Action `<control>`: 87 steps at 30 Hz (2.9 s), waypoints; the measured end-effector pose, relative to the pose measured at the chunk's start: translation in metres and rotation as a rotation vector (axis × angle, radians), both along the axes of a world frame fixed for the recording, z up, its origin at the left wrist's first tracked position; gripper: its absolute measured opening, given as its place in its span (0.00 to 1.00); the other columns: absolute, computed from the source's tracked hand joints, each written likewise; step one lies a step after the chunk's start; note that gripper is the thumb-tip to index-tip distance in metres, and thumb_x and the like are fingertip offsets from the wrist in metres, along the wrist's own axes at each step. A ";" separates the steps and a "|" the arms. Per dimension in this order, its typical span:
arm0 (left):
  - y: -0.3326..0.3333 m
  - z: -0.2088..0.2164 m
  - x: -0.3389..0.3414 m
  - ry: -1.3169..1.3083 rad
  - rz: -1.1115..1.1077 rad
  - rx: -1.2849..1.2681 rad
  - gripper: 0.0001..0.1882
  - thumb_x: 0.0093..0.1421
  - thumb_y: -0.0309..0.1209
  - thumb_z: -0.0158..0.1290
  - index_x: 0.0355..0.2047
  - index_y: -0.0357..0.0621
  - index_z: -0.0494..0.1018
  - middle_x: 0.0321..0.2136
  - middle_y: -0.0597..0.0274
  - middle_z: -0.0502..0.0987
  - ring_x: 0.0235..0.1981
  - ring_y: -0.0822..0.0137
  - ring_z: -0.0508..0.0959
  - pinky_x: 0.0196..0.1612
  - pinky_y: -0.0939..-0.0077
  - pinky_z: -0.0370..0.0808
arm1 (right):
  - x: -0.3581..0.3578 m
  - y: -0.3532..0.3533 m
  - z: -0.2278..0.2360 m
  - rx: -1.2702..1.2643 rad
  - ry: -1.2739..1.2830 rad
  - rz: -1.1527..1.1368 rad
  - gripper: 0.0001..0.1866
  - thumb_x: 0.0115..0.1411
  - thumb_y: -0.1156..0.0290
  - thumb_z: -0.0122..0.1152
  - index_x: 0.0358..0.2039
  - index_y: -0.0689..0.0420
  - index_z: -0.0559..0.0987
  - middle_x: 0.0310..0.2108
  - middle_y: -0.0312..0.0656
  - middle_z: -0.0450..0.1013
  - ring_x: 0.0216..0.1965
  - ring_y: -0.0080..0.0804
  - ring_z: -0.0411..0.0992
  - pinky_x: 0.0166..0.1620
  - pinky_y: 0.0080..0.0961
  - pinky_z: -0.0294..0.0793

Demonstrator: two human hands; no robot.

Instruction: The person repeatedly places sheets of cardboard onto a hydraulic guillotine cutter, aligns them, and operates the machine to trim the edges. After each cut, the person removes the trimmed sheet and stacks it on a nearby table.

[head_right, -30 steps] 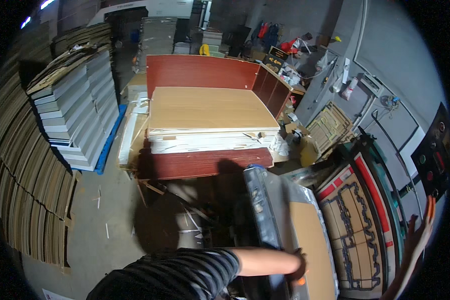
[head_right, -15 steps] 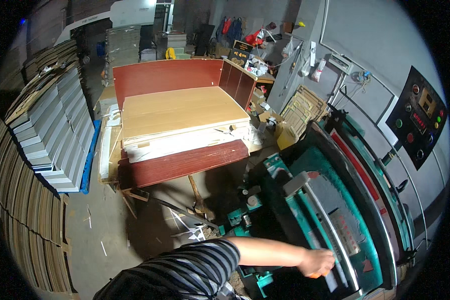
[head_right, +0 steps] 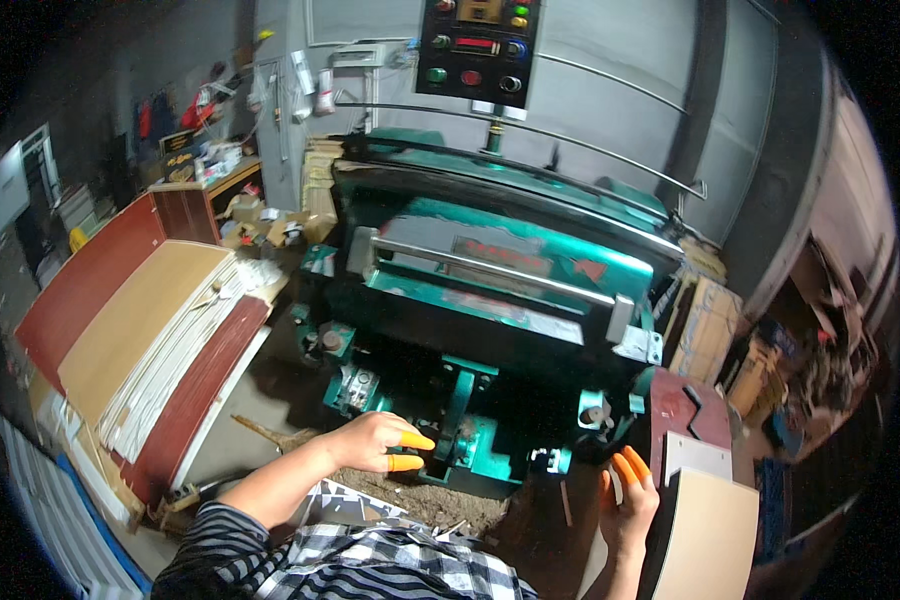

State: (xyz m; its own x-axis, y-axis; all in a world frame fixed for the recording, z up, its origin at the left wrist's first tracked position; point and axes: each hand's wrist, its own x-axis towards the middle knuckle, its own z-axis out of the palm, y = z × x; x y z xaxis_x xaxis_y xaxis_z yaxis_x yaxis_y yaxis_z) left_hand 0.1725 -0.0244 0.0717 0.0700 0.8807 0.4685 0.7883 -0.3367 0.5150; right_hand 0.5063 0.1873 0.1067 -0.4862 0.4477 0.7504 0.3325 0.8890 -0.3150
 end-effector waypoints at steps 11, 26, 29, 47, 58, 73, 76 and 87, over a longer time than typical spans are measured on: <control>0.020 0.101 0.047 0.119 0.025 0.494 0.11 0.47 0.27 0.64 0.32 0.40 0.80 0.27 0.59 0.80 0.29 0.60 0.80 0.35 0.69 0.76 | 0.064 -0.018 -0.008 -0.045 0.030 -0.168 0.15 0.48 0.83 0.67 0.38 0.65 0.79 0.43 0.54 0.76 0.43 0.48 0.77 0.47 0.31 0.76; 0.090 0.052 -0.082 0.355 0.786 -0.111 0.31 0.61 0.44 0.52 0.60 0.40 0.63 0.60 0.50 0.64 0.65 0.48 0.56 0.67 0.55 0.51 | 0.087 -0.046 -0.008 -0.017 0.097 -0.176 0.12 0.52 0.80 0.64 0.39 0.66 0.79 0.42 0.55 0.76 0.41 0.47 0.77 0.45 0.30 0.76; 0.072 -0.023 -0.108 0.326 0.883 -0.521 0.39 0.61 0.51 0.49 0.66 0.45 0.53 0.68 0.56 0.52 0.69 0.49 0.46 0.69 0.52 0.43 | 0.079 -0.048 -0.026 -0.047 0.095 -0.130 0.13 0.51 0.81 0.66 0.39 0.65 0.79 0.42 0.55 0.76 0.40 0.46 0.77 0.43 0.29 0.76; -0.175 -0.022 -0.064 0.495 0.581 0.058 0.17 0.53 0.27 0.52 0.45 0.45 0.76 0.47 0.59 0.77 0.51 0.55 0.75 0.54 0.63 0.71 | -0.120 -0.085 -0.071 0.039 -0.549 0.127 0.27 0.48 0.67 0.69 0.51 0.55 0.75 0.48 0.47 0.72 0.51 0.48 0.68 0.53 0.45 0.67; -0.316 0.172 -0.175 1.005 0.666 0.151 0.09 0.46 0.30 0.54 0.28 0.42 0.77 0.31 0.59 0.79 0.36 0.58 0.79 0.40 0.64 0.76 | -0.312 -0.206 -0.073 0.046 -0.080 0.259 0.29 0.45 0.85 0.52 0.50 0.55 0.77 0.48 0.47 0.74 0.50 0.48 0.71 0.54 0.38 0.70; -0.605 -0.059 -0.240 0.758 1.742 -0.128 0.13 0.58 0.30 0.48 0.39 0.39 0.78 0.47 0.54 0.77 0.50 0.54 0.75 0.53 0.60 0.70 | -0.666 -0.474 -0.076 0.239 -0.283 0.642 0.22 0.61 0.61 0.52 0.56 0.51 0.71 0.55 0.45 0.70 0.59 0.41 0.64 0.61 0.49 0.56; -0.594 -0.105 -0.271 0.735 1.755 -0.137 0.13 0.63 0.31 0.44 0.35 0.39 0.78 0.43 0.56 0.79 0.47 0.54 0.75 0.49 0.59 0.70 | -0.605 -0.499 -0.106 0.235 -0.222 0.937 0.18 0.54 0.69 0.59 0.46 0.56 0.77 0.49 0.49 0.72 0.52 0.48 0.69 0.57 0.46 0.63; -0.571 -0.123 -0.333 -0.065 1.580 -0.225 0.22 0.52 0.20 0.44 0.47 0.44 0.76 0.41 0.49 0.79 0.44 0.51 0.77 0.48 0.64 0.72 | -0.274 -0.272 -0.055 -0.063 -0.229 0.533 0.14 0.50 0.74 0.66 0.39 0.57 0.80 0.38 0.49 0.78 0.38 0.49 0.77 0.41 0.34 0.77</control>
State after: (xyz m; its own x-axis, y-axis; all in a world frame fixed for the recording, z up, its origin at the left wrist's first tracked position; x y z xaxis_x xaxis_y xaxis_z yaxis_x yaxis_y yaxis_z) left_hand -0.1606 -0.5959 -0.0515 -0.9521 0.0945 0.2907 0.2315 0.8439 0.4839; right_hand 0.2321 -0.0845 0.0519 -0.8035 0.1369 0.5793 -0.0902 0.9340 -0.3458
